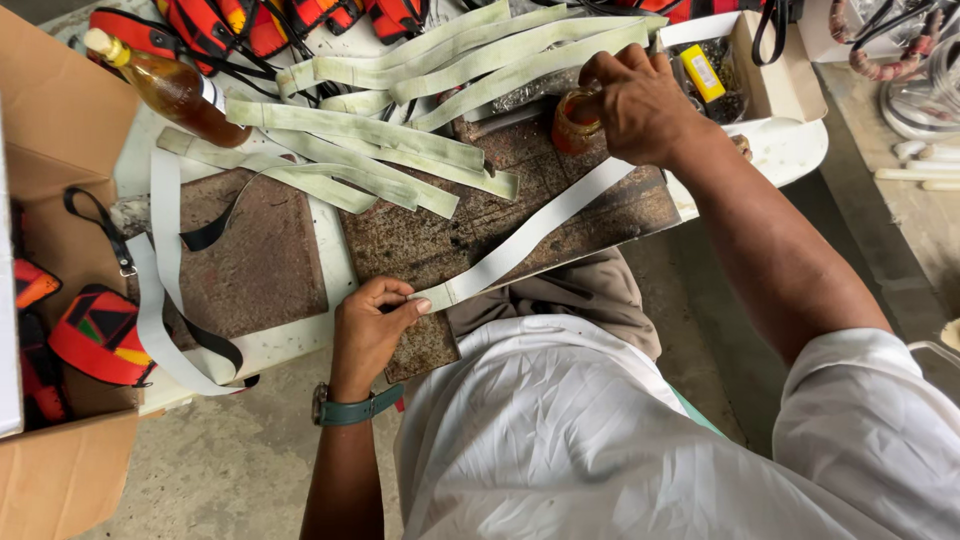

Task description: The person picks up white webbing straps one at a time from a pile on the workbench, dips or rubs the strap end into a jar of orange liquid, folds and presses the treated end between their fingers, and sets the finished strap back on the bench, repeating the cycle across many straps.

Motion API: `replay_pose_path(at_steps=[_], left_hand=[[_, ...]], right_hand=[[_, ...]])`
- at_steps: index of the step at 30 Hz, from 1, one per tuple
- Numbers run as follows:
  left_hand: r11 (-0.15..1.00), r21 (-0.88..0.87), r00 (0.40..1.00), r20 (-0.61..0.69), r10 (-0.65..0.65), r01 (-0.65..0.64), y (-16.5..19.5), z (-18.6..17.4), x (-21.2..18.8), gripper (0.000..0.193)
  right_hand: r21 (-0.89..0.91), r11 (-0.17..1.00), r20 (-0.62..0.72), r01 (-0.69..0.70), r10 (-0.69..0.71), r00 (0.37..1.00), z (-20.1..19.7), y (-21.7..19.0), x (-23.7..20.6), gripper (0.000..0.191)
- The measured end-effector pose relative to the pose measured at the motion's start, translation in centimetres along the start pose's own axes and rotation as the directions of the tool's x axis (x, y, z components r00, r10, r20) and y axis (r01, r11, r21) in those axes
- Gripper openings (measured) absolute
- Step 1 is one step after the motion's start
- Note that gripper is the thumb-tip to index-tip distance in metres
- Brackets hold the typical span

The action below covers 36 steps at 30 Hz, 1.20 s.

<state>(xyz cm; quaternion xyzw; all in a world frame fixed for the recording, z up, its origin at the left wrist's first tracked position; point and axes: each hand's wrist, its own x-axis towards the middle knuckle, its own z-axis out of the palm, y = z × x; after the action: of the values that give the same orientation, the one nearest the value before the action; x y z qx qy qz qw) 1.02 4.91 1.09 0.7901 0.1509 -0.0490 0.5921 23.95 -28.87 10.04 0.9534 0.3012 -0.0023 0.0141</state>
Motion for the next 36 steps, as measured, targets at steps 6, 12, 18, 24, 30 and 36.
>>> replay_pose_path(at_steps=[6,12,18,24,30,36], left_hand=[[0.98,-0.16,0.99,0.063,0.127,-0.116,-2.4,-0.9,-0.3,0.022],[0.988,-0.151,0.998,0.05,0.043,-0.035,-3.3,-1.4,-0.9,0.019],[0.99,-0.12,0.992,0.094,0.08,-0.069,-3.0,-1.8,-1.2,0.025],[0.993,-0.092,0.993,0.079,0.086,-0.079,-2.6,-1.7,-1.4,0.026],[0.989,-0.108,0.991,0.076,0.106,-0.097,-2.8,-1.7,-1.3,0.024],[0.986,-0.125,0.989,0.083,0.119,-0.108,-2.9,-1.8,-1.4,0.023]], right_hand=[[0.232,0.972,-0.14,0.022,0.011,0.99,-2.0,0.9,-3.8,0.049],[0.803,0.475,-0.31,0.359,-0.181,0.933,-5.6,1.9,-9.4,0.062],[0.91,0.087,0.411,-0.405,-0.066,0.909,1.7,1.7,-11.4,0.11],[0.763,0.327,0.594,-0.557,-0.015,0.805,2.7,0.4,-10.3,0.11],[0.564,0.552,0.628,-0.614,0.196,0.753,-0.1,-2.6,-9.3,0.108],[0.546,0.737,0.602,-0.397,-0.016,0.798,2.3,-6.2,-9.8,0.102]])
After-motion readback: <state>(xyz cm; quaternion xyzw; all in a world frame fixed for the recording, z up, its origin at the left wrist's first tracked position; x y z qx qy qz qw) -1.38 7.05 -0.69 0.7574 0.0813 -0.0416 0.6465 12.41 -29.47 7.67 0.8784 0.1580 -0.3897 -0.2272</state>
